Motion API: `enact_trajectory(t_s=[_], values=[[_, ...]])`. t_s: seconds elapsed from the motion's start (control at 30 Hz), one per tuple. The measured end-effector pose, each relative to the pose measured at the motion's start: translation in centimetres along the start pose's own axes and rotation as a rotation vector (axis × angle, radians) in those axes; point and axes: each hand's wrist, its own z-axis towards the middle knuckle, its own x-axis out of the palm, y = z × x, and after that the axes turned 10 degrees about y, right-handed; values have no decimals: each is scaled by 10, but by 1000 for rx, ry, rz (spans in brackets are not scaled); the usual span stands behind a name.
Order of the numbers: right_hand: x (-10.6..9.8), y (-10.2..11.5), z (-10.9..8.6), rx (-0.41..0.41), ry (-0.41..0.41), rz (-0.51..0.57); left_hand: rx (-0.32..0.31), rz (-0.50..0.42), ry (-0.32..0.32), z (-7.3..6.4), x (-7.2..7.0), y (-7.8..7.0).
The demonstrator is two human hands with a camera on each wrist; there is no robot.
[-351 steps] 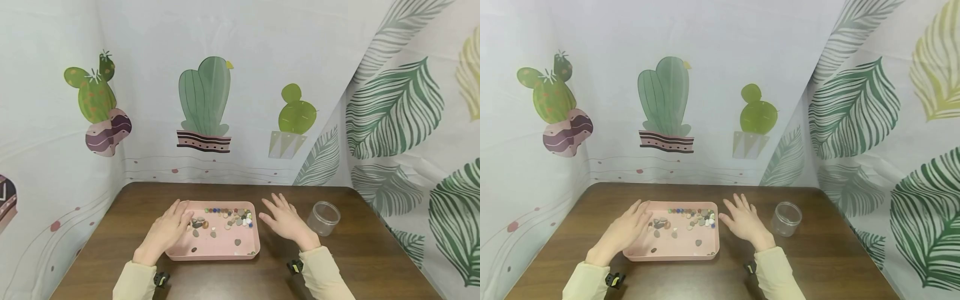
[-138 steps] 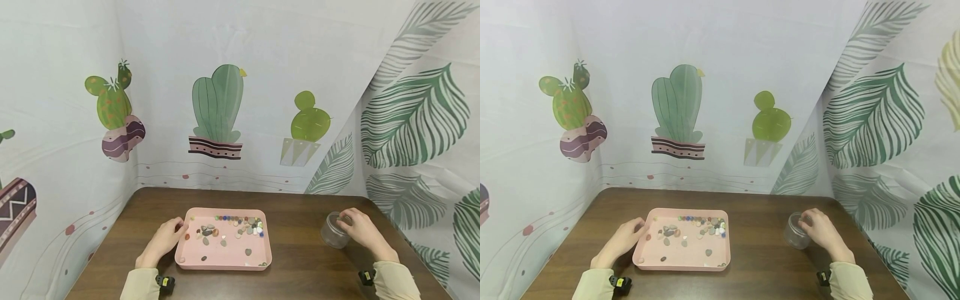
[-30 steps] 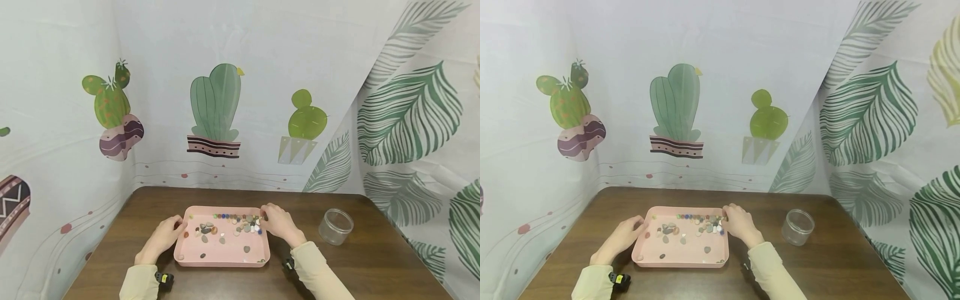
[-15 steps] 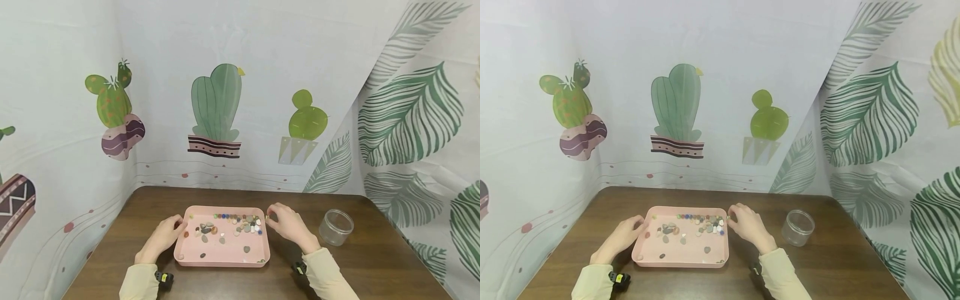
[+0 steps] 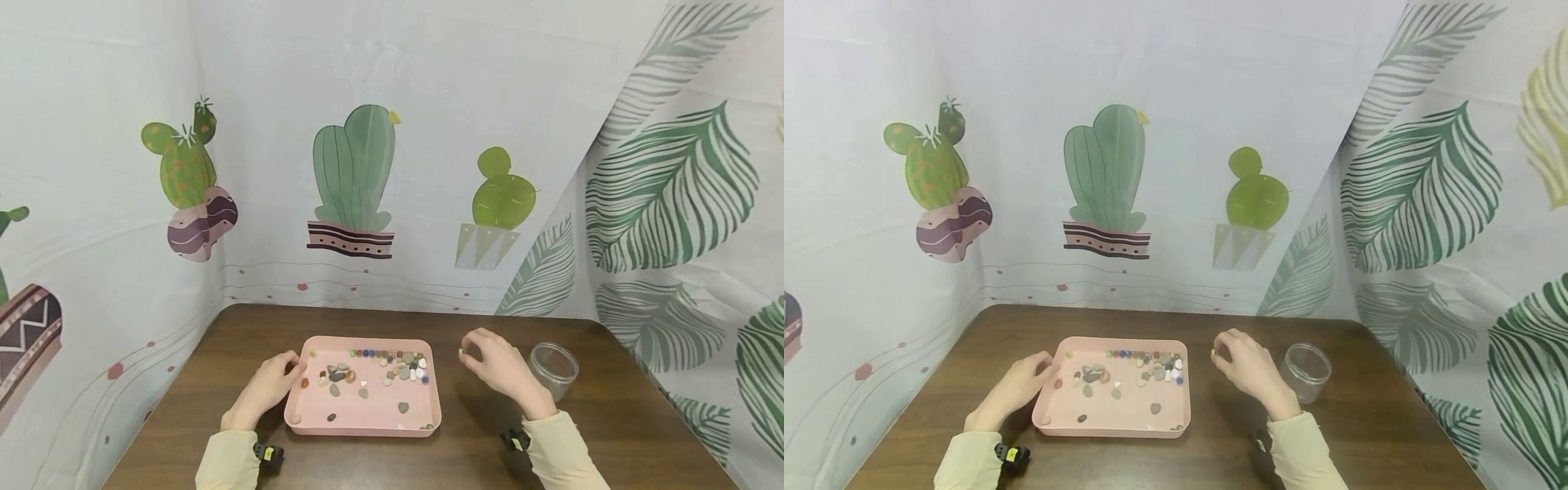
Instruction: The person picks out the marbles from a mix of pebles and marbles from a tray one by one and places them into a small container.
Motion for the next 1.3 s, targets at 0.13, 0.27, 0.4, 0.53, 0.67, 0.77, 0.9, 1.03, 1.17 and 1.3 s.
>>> enact_trajectory(t_s=[0.13, 0.27, 0.4, 0.53, 0.67, 0.77, 0.9, 1.03, 1.17, 1.3], values=[[-11, -17, -9, -21, -38, -4, -6, -3, 1, 2, 2, 1], [-19, -36, -17, -37, -70, 5, 1, -3, -5, 2, 2, 2], [-27, -55, -24, 14, -77, -12, -2, -6, 0, 1, 1, 2], [-36, -69, -33, 82, -62, -28, -5, -2, 5, 0, 0, 1], [-42, -81, -40, 117, -65, -38, 1, 3, 3, 0, 0, -1], [-45, -89, -44, 124, -73, -47, 6, 2, 3, 0, 0, 0], [-46, -98, -50, 146, -56, -29, 5, 2, 1, -1, 1, 2], [-49, -106, -56, 184, -46, -14, 3, 0, 2, -2, 1, 1], [-49, -114, -59, 212, -46, -13, 2, -3, 7, -1, 0, 0], [-49, -122, -62, 215, -37, -20, -1, -3, 9, -1, -1, -1]])
